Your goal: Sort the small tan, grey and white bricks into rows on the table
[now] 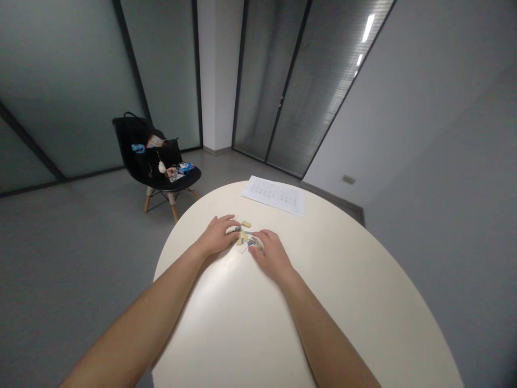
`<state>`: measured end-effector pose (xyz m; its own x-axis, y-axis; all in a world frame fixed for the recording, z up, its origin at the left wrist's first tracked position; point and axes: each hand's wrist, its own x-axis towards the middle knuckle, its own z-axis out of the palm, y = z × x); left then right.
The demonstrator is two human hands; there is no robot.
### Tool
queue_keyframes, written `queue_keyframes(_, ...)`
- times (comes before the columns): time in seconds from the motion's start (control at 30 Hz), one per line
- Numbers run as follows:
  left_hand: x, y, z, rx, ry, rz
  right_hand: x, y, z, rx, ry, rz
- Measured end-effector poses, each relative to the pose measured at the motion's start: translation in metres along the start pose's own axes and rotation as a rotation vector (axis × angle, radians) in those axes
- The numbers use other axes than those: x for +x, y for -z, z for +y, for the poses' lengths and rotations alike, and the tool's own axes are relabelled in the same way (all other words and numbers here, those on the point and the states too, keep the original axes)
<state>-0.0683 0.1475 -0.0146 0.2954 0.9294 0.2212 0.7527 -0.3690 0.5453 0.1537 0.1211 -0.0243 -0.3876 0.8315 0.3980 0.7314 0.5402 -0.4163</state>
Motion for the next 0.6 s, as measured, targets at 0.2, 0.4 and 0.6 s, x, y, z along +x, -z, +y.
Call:
queue_keyframes(0.2,-0.0019,-0.0029,0.0024,0.021,0.002,-0.028,-0.0027,0.0009,-0.0001,0.009,-0.019,-0.006)
queue_keyframes(0.4,-0.0028,-0.0039,0.0047,0.045,-0.026,-0.037,-0.0066,0.0041,-0.0011,0.010,-0.045,-0.030)
queue_keyframes(0.6,-0.0015,-0.0088,0.0036,0.047,-0.013,-0.024,-0.0083,0.0049,-0.0009,0.024,-0.048,-0.022)
